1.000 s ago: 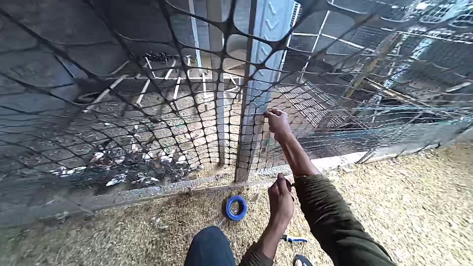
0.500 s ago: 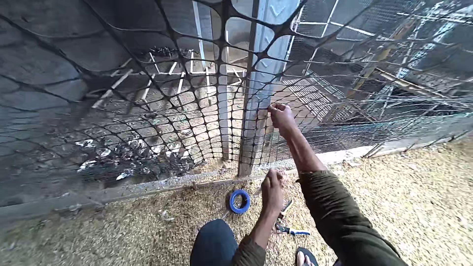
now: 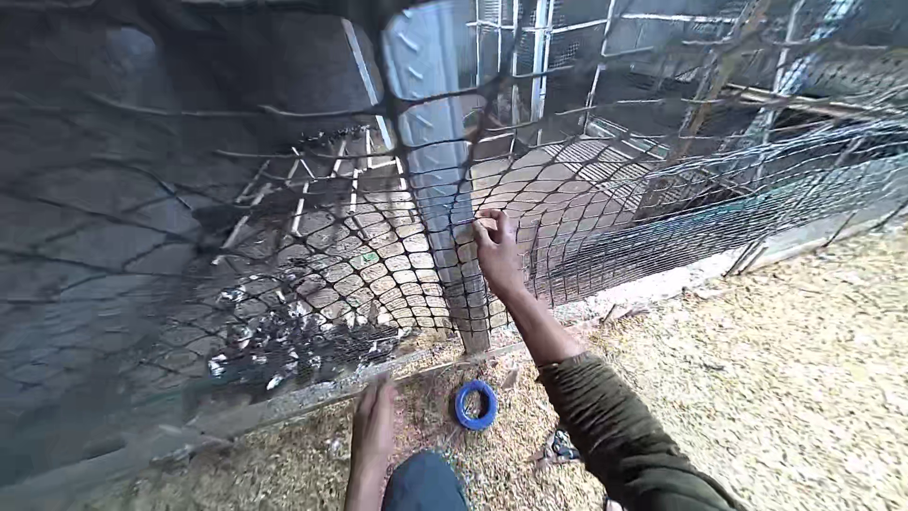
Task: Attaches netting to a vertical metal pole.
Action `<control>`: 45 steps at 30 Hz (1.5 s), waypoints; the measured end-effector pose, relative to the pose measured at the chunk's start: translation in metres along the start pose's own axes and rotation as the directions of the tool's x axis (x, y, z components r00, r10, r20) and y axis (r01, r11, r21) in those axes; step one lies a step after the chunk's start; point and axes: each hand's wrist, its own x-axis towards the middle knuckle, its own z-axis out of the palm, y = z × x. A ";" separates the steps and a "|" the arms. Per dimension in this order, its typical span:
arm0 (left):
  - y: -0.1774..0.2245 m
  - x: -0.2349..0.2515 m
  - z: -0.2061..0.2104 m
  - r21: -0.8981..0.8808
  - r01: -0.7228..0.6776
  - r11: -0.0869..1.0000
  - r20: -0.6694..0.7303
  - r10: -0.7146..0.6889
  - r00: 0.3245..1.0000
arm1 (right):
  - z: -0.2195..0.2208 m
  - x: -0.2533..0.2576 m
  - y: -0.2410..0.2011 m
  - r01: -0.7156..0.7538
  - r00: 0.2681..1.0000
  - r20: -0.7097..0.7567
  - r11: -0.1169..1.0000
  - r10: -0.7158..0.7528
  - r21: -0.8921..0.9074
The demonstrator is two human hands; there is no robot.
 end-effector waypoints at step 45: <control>0.215 0.087 0.129 0.460 -0.888 -0.007 0.338 0.926 0.168 | -0.026 0.022 0.012 0.213 0.977 0.084 0.900 -0.196 -0.380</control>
